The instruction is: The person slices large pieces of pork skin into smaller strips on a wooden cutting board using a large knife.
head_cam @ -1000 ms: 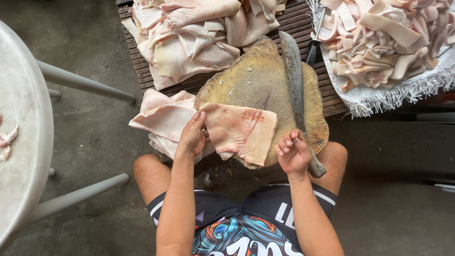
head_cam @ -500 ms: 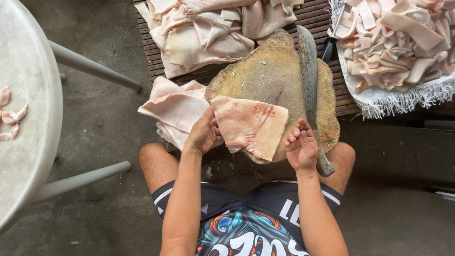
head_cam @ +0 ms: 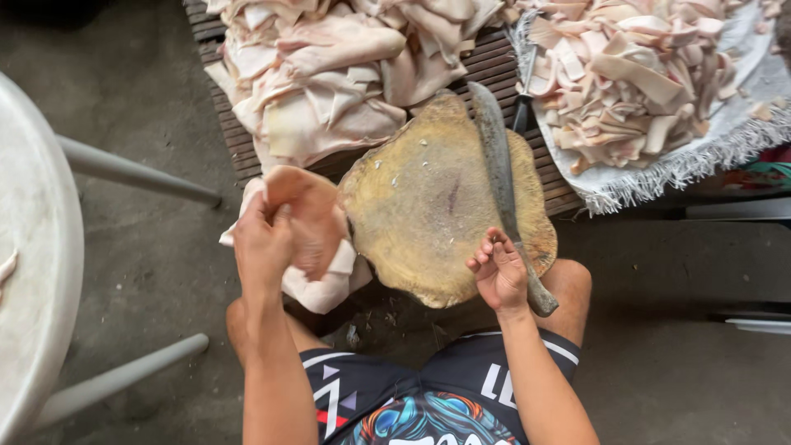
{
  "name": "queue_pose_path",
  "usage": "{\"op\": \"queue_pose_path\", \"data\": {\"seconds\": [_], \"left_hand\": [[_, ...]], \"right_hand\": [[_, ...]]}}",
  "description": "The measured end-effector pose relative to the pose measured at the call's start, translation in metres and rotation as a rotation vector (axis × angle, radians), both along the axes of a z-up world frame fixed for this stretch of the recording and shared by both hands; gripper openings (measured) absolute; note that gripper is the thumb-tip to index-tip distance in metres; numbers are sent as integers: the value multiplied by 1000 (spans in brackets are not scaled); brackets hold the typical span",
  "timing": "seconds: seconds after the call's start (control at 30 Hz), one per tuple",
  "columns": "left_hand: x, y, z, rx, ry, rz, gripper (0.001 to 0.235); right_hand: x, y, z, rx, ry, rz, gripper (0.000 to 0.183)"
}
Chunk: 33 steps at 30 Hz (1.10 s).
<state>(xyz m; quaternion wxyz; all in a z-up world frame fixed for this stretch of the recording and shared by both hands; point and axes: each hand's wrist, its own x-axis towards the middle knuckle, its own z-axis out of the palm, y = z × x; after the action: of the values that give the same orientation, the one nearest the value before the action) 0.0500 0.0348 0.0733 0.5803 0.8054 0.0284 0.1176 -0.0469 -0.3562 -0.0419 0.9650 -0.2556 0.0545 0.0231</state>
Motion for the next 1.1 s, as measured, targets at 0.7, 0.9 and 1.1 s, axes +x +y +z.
{"op": "queue_pose_path", "data": {"seconds": [0.7,0.9,1.1], "left_hand": [[201,-138,-23,714,-177,-14,40],[299,-147,-80,993,-82,-47,80],[324,-113,-103,896,-130,-74,16]], "right_hand": [[36,35,2,-179,205,38,12],[106,65,6,-468,268,119,12],[184,77,14,-336,393,-5,14]]}}
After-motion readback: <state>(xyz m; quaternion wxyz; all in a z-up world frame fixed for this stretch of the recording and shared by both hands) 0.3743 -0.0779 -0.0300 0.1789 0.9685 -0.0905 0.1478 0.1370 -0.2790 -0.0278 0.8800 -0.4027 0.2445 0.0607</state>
